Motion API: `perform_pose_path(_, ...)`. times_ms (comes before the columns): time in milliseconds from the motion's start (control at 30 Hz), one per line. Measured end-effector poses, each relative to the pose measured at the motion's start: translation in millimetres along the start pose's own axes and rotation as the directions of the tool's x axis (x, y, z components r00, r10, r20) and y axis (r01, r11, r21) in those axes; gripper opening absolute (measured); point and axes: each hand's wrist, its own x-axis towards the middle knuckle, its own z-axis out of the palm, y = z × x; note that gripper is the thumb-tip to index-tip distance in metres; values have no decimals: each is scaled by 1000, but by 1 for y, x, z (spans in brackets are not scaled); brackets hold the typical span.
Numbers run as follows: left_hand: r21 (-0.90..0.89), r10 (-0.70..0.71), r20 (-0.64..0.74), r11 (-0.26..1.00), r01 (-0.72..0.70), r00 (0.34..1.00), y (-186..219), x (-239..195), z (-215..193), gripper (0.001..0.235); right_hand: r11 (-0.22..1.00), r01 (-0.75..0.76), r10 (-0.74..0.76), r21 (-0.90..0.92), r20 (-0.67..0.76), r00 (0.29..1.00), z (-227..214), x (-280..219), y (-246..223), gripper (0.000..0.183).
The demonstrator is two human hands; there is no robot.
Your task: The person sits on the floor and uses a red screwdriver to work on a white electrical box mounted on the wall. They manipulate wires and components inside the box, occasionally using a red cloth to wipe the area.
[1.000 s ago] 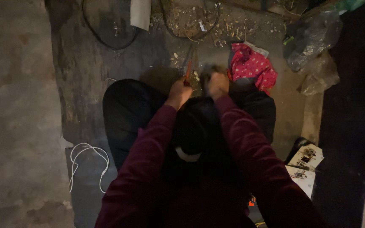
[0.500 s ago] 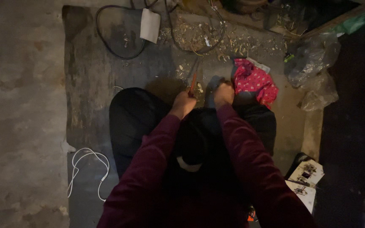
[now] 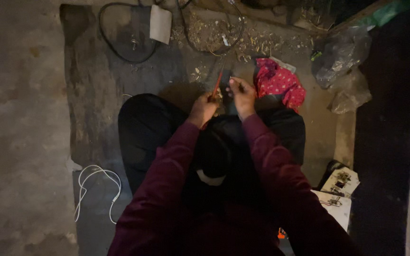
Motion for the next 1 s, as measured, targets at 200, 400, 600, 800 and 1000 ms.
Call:
perform_pose_path(200,-210,-160,55,963,168,986,10,-10,-1,33,986,128,-128,-109,14,992,21,19,-42,25)
perform_pose_path(400,-262,235,-225,920,-291,946,19,-11,-7,32,888,323,-332,-327,30,943,53,76,-86,24)
perform_pose_path(600,-432,88,-122,892,-133,989,19,-8,-3,18,950,302,-308,-73,-92,947,78,84,-110,20)
perform_pose_path(800,-349,60,-143,931,-107,988,25,-14,-4,15,773,-267,146,575,248,958,75,65,-124,26)
perform_pose_path(1000,-391,81,-146,911,-133,986,29,-17,-6,14,665,-322,210,674,245,947,70,61,-116,21)
